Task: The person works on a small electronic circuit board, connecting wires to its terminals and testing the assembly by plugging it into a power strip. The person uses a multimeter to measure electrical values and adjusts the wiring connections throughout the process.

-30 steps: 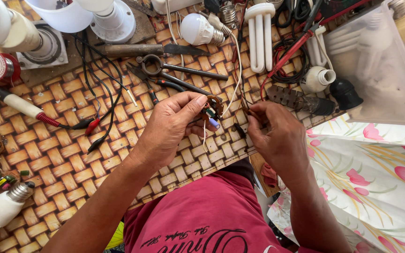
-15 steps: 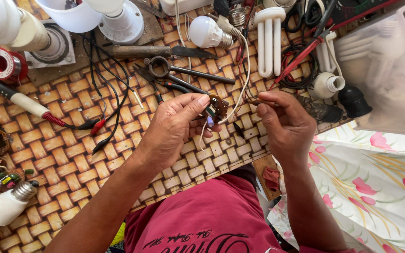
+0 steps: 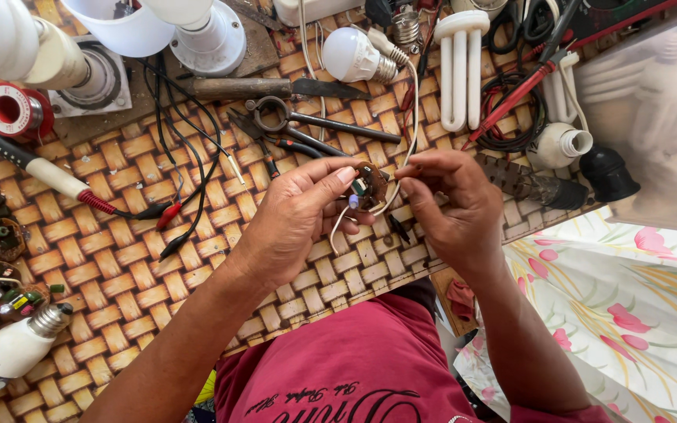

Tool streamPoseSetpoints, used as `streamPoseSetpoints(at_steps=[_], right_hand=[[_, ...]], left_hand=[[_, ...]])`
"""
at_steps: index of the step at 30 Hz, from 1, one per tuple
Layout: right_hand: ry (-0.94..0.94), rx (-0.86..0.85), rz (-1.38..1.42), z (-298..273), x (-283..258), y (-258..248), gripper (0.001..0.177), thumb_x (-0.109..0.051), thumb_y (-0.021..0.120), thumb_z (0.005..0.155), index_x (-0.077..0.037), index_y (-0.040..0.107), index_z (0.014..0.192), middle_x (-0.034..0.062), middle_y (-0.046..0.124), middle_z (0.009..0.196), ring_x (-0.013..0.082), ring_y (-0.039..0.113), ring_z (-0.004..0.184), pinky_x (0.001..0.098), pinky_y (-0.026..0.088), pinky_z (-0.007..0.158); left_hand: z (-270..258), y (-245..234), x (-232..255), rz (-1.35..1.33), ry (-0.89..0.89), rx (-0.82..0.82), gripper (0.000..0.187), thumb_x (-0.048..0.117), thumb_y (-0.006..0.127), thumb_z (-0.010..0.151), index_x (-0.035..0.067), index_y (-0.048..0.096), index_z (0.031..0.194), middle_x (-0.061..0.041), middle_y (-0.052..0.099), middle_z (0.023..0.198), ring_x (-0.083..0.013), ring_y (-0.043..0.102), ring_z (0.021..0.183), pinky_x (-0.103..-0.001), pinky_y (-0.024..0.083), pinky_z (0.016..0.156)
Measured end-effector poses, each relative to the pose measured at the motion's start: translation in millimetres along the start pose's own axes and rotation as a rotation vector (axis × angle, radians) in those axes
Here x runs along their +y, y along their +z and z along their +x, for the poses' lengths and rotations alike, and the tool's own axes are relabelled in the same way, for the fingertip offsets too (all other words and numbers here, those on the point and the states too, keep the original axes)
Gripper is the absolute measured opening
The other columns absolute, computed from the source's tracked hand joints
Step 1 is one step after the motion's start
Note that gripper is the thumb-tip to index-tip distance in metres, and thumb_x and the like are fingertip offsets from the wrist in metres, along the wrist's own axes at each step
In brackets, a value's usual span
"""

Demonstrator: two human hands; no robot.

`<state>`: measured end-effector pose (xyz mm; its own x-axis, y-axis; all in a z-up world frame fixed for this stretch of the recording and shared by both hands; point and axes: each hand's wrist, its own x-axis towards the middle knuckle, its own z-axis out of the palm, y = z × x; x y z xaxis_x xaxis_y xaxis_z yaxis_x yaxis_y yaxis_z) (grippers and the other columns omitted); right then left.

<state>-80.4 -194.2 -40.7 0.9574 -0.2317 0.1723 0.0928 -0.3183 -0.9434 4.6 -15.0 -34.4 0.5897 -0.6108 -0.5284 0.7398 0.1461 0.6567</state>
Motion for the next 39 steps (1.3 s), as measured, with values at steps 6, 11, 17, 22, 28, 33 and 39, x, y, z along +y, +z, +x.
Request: streamPoseSetpoints(at_steps=[6, 11, 17, 22, 28, 33, 39], right_hand=[[-0.286, 0.014, -0.434, 6, -3, -1, 0.017, 0.001, 0.077, 0.092, 0.0, 0.067, 0.107, 0.0136, 0.071, 0.099, 0.0163, 0.062, 0.074, 0.0261, 0.052, 0.07], [-0.433, -0.084, -0.497, 6, -5, -7, 0.019, -0.001, 0.066, 0.099, 0.003, 0.067, 0.117, 0.0176, 0.068, 0.106, 0.0279, 0.066, 0.09, 0.0355, 0.054, 0.084], [-0.371, -0.101, -0.499, 5, -4, -8, 0.015, -0.001, 0.071, 0.095, 0.003, 0.07, 0.109, 0.0164, 0.069, 0.103, 0.0265, 0.067, 0.09, 0.0341, 0.054, 0.086], [-0.478, -0.059, -0.6, 5, -3, -7, 0.012, -0.003, 0.077, 0.093, -0.001, 0.072, 0.104, 0.0126, 0.071, 0.099, 0.0268, 0.068, 0.083, 0.0363, 0.055, 0.078], [-0.553, -0.027, -0.699, 5, -3, -4, 0.009, -0.003, 0.077, 0.094, -0.002, 0.072, 0.102, 0.0109, 0.071, 0.097, 0.0274, 0.068, 0.08, 0.038, 0.056, 0.077], [-0.576, -0.032, -0.722, 7, -6, -4, 0.008, -0.002, 0.075, 0.095, -0.001, 0.072, 0.102, 0.0108, 0.071, 0.096, 0.0276, 0.067, 0.079, 0.0378, 0.056, 0.077], [-0.575, -0.044, -0.732, 7, -3, -3, 0.007, -0.002, 0.075, 0.094, 0.0, 0.072, 0.1, 0.0115, 0.072, 0.095, 0.0276, 0.068, 0.079, 0.0385, 0.056, 0.075]], left_hand=[[4, -3, -4, -0.092, 0.012, 0.041, 0.026, 0.017, 0.059, 0.094, 0.0, 0.064, 0.113, -0.019, 0.074, 0.101, -0.0297, 0.072, 0.067, -0.025, 0.053, 0.052], [5, -4, -6, -0.115, 0.022, 0.049, 0.027, 0.016, 0.058, 0.094, 0.0, 0.062, 0.115, -0.018, 0.073, 0.102, -0.0302, 0.072, 0.068, -0.025, 0.051, 0.049], [3, -1, -3, -0.09, 0.01, 0.099, 0.023, 0.016, 0.057, 0.095, 0.002, 0.063, 0.112, -0.016, 0.073, 0.104, -0.0303, 0.073, 0.07, -0.024, 0.053, 0.052], [3, -1, -7, -0.063, 0.047, 0.09, 0.023, 0.016, 0.057, 0.096, 0.002, 0.061, 0.113, -0.015, 0.072, 0.103, -0.03, 0.074, 0.073, -0.024, 0.055, 0.054], [5, -4, -11, -0.086, 0.076, 0.08, 0.023, 0.015, 0.058, 0.095, 0.001, 0.059, 0.114, -0.016, 0.071, 0.1, -0.0304, 0.074, 0.075, -0.028, 0.059, 0.059], [3, -2, -8, -0.099, 0.076, 0.082, 0.023, 0.014, 0.06, 0.094, 0.0, 0.061, 0.113, -0.013, 0.07, 0.096, -0.0296, 0.074, 0.076, -0.03, 0.059, 0.062], [1, 0, -7, -0.045, 0.089, 0.08, 0.023, 0.014, 0.06, 0.094, 0.001, 0.061, 0.113, -0.012, 0.07, 0.093, -0.022, 0.071, 0.077, -0.031, 0.061, 0.066]])
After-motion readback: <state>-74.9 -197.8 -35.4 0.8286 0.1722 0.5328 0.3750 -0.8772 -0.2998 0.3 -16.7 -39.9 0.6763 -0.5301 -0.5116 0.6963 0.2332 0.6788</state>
